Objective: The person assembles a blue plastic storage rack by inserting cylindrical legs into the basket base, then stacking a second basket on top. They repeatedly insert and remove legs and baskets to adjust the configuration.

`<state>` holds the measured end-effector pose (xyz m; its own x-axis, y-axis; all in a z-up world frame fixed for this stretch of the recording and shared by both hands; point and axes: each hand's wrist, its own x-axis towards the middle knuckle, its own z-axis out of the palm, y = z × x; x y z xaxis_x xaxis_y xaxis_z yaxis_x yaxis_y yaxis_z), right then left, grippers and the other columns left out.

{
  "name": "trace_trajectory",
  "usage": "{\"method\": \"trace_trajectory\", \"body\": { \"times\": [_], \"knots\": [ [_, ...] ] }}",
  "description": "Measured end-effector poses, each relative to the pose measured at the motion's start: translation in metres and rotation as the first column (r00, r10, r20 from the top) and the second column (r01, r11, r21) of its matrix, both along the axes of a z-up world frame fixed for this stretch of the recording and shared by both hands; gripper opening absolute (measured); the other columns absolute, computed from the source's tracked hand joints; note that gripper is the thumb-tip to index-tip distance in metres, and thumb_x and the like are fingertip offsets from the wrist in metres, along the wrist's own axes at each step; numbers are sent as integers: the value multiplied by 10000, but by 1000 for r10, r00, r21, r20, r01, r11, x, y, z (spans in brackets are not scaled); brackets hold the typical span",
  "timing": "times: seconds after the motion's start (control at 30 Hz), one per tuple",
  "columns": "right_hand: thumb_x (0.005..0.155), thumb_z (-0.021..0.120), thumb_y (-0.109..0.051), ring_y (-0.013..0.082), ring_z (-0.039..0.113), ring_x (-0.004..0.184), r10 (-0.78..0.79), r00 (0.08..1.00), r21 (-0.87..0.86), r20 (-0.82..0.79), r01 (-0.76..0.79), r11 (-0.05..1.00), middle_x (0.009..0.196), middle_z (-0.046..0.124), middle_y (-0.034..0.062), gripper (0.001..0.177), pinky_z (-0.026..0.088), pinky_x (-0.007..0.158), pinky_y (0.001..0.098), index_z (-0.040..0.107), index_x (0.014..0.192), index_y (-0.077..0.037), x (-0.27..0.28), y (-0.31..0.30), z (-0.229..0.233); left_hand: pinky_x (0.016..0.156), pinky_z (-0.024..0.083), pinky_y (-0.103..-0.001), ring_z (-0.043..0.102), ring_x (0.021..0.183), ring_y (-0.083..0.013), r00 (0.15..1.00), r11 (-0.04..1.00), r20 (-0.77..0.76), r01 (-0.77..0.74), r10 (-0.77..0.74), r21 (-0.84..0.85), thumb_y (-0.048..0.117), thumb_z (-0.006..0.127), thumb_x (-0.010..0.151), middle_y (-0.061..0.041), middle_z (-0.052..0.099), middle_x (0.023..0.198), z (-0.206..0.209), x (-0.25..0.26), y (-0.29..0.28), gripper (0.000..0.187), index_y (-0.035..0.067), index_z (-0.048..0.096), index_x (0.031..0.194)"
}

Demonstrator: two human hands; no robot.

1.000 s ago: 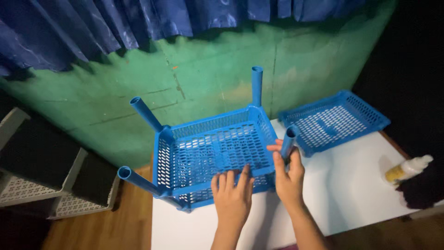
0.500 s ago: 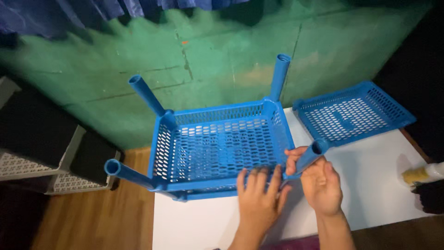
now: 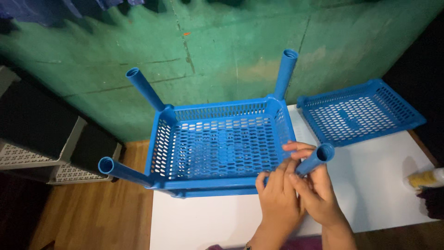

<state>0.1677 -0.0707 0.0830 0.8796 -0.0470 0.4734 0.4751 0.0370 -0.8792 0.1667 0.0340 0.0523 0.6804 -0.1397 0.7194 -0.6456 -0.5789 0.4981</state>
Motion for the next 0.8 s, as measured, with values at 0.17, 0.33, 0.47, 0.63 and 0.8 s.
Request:
{"method": "trace_trajectory", "body": {
  "times": [0.17, 0.33, 0.47, 0.63, 0.8],
  "knots": [
    [1032, 474, -30, 325, 608, 1303, -26, 998, -38, -48, 25, 999, 1310, 671, 245, 301, 299, 1240, 518, 442, 1331, -10, 6, 4, 2, 924, 370, -451, 590, 958, -265, 990, 999, -139, 5, -11, -42, 253, 622, 973, -91, 612, 1015, 0, 1, -4, 340, 68, 652, 1257],
    [1064, 484, -81, 307, 692, 1172, -113, 992, -96, 61, 119, 988, 1093, 715, 178, 305, 211, 1311, 544, 372, 1340, -17, 8, 7, -10, 883, 350, -441, 588, 977, -274, 989, 997, -150, -7, -4, -72, 247, 610, 975, -100, 616, 1035, -8, -2, -10, 286, 94, 673, 1208],
    [1064, 479, -113, 231, 719, 1056, -189, 977, -212, 94, 205, 956, 1028, 724, 132, 282, 227, 1327, 546, 369, 1312, -37, 6, 4, -14, 911, 358, -434, 602, 1027, -259, 995, 996, -88, -61, 56, -58, 262, 580, 1008, -108, 632, 1126, -12, -5, -14, 351, 67, 661, 1289],
    [1057, 507, -101, 210, 717, 1040, -201, 978, -174, 61, 209, 962, 1027, 726, 131, 223, 258, 1320, 540, 420, 1245, -20, 7, 4, -10, 925, 383, -440, 614, 1007, -246, 994, 996, -80, -77, 74, -37, 254, 583, 1017, -77, 653, 1115, -13, -4, -11, 293, 105, 675, 1252],
    [995, 573, -96, 183, 650, 1015, -405, 905, -252, 127, 424, 870, 1036, 663, 128, 180, 441, 1112, 431, 528, 1151, -18, 2, 16, -9, 1024, 423, -480, 581, 967, -280, 992, 988, 16, -126, 125, 93, 251, 590, 950, -96, 597, 1034, -17, -1, 3, 276, 62, 639, 1145]
  ]
}}
